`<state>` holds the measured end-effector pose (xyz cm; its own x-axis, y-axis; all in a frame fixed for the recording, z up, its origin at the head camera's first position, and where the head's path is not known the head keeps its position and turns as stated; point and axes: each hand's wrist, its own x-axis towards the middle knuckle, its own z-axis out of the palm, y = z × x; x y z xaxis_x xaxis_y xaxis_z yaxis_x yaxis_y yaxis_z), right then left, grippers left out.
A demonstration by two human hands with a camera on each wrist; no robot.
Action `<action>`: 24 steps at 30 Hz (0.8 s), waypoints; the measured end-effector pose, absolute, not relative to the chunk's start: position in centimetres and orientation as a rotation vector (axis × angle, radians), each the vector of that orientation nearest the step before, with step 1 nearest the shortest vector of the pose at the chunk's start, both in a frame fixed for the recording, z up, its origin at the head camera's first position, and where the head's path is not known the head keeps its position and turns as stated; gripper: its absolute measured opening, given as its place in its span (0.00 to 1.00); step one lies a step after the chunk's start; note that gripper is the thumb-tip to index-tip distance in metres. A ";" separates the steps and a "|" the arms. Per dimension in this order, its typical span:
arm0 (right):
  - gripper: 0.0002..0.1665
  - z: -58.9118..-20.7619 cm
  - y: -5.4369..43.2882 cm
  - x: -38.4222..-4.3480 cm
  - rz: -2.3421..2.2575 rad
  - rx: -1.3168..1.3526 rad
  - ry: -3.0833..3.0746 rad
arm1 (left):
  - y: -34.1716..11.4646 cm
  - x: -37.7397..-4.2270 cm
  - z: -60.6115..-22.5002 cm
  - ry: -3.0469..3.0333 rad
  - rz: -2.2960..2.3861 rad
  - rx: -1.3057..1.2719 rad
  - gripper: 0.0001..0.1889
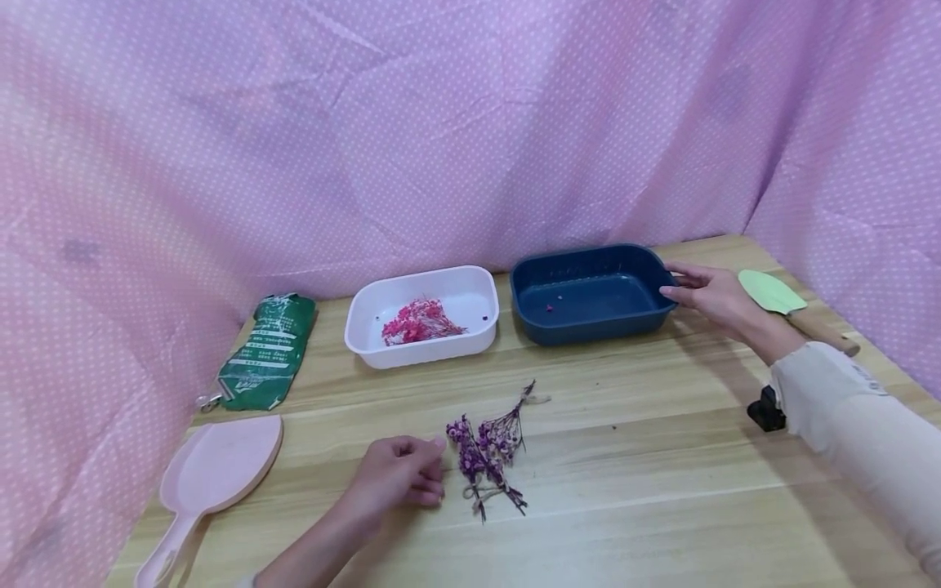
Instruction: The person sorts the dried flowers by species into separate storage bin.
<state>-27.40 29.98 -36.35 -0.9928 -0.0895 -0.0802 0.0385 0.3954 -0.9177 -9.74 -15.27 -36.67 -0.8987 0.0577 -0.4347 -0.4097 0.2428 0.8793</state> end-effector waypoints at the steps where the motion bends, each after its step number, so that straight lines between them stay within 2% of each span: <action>1: 0.42 -36.3 30.1 -27.4 -1.672 -0.040 2.516 | -15.0 -9.8 -36.9 2.148 1.681 -0.294 0.26; 7: 0.43 -36.3 30.3 -27.5 -1.673 -0.030 2.488 | -13.2 -9.8 -38.0 2.474 1.401 -0.067 0.24; 13: 0.44 -36.3 30.3 -27.6 -1.638 -0.035 2.503 | -12.4 -9.5 -38.3 2.825 1.049 0.162 0.12; 16: 0.44 -36.1 30.4 -27.6 -1.618 -0.033 2.507 | -12.8 -9.6 -37.9 2.790 1.108 0.188 0.09; 24: 0.44 -36.0 30.4 -27.5 -1.612 -0.031 2.499 | -13.0 -9.6 -35.0 2.559 1.454 0.149 0.10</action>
<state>-27.51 30.38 -36.01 -0.9857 -0.1081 -0.1292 0.0732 0.4162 -0.9063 -9.59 -13.00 -34.98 -0.9761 0.1823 -0.1183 -0.0084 0.5125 0.8587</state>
